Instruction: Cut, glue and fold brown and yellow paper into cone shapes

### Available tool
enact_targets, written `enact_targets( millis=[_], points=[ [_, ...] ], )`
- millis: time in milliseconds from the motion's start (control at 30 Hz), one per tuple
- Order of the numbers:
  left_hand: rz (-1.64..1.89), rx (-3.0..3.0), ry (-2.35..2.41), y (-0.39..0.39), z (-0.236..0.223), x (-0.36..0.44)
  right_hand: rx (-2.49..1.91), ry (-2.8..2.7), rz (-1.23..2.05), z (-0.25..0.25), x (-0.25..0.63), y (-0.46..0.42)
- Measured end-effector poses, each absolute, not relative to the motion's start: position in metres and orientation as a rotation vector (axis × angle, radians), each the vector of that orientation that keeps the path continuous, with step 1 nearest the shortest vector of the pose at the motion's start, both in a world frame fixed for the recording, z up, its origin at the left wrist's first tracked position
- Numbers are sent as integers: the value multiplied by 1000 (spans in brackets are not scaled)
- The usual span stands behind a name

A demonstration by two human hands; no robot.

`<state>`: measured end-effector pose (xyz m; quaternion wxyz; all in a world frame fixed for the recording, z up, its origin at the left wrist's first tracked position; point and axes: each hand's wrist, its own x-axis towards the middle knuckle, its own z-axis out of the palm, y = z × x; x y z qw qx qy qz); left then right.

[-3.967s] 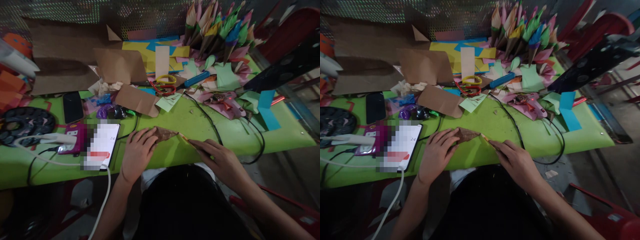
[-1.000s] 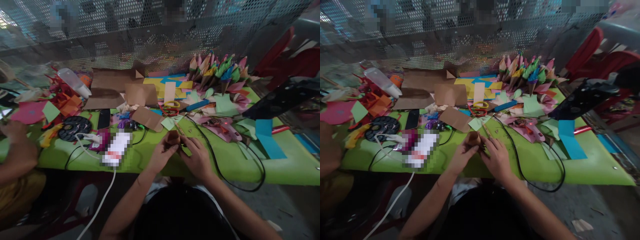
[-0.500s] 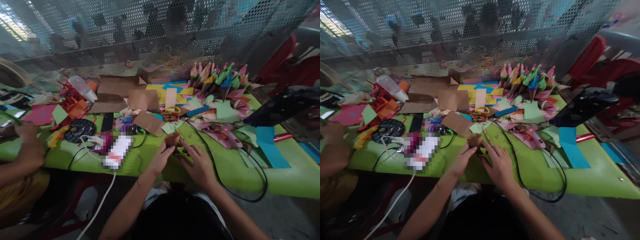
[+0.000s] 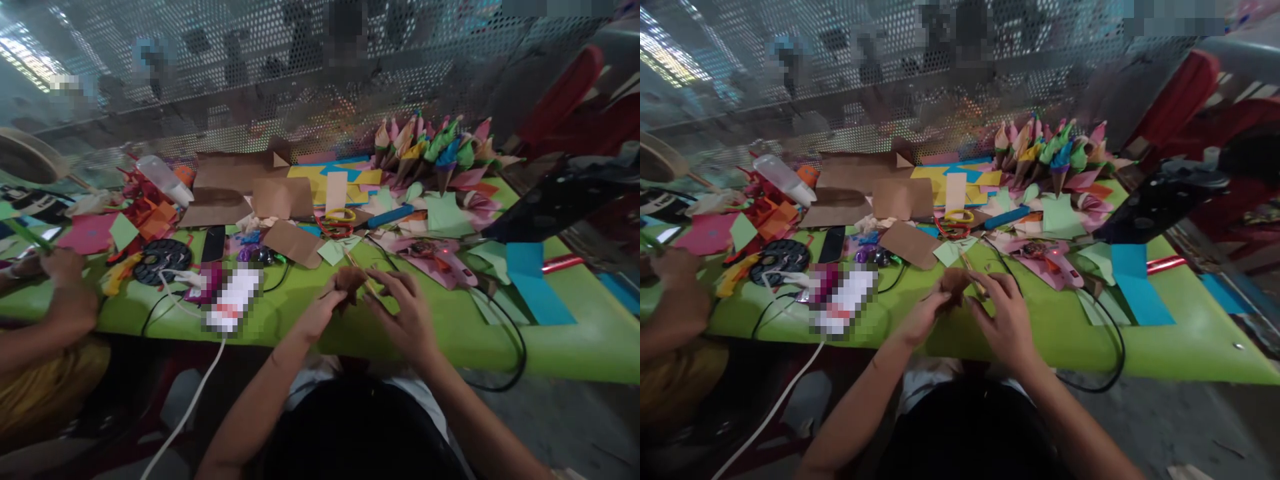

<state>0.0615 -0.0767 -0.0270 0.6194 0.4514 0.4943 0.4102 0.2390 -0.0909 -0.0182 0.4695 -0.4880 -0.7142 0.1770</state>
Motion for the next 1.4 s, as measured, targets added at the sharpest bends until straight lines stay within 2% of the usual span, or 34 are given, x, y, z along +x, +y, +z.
enact_targets(
  millis=[267,567,833,1000,1200,1400],
  points=[
    [720,1306,1188,-86,3,67,-1196,-1746,671,-12,241,-70],
    [721,1244,1146,-88,-6,62,-1111,-1735,963,-8,243,-70],
    [702,1235,1102,-86,-11,59,-1106,-1711,959,-10,238,-70],
    [878,1269,1007,-77,-14,54,-1155,-1618,889,-16,247,-72],
    [1002,1527,1316,-52,-5,37,-1186,-1618,930,-23,265,-79],
    [923,1746,1718,-24,10,23,-1305,-1604,914,-29,291,-88]
  ],
)
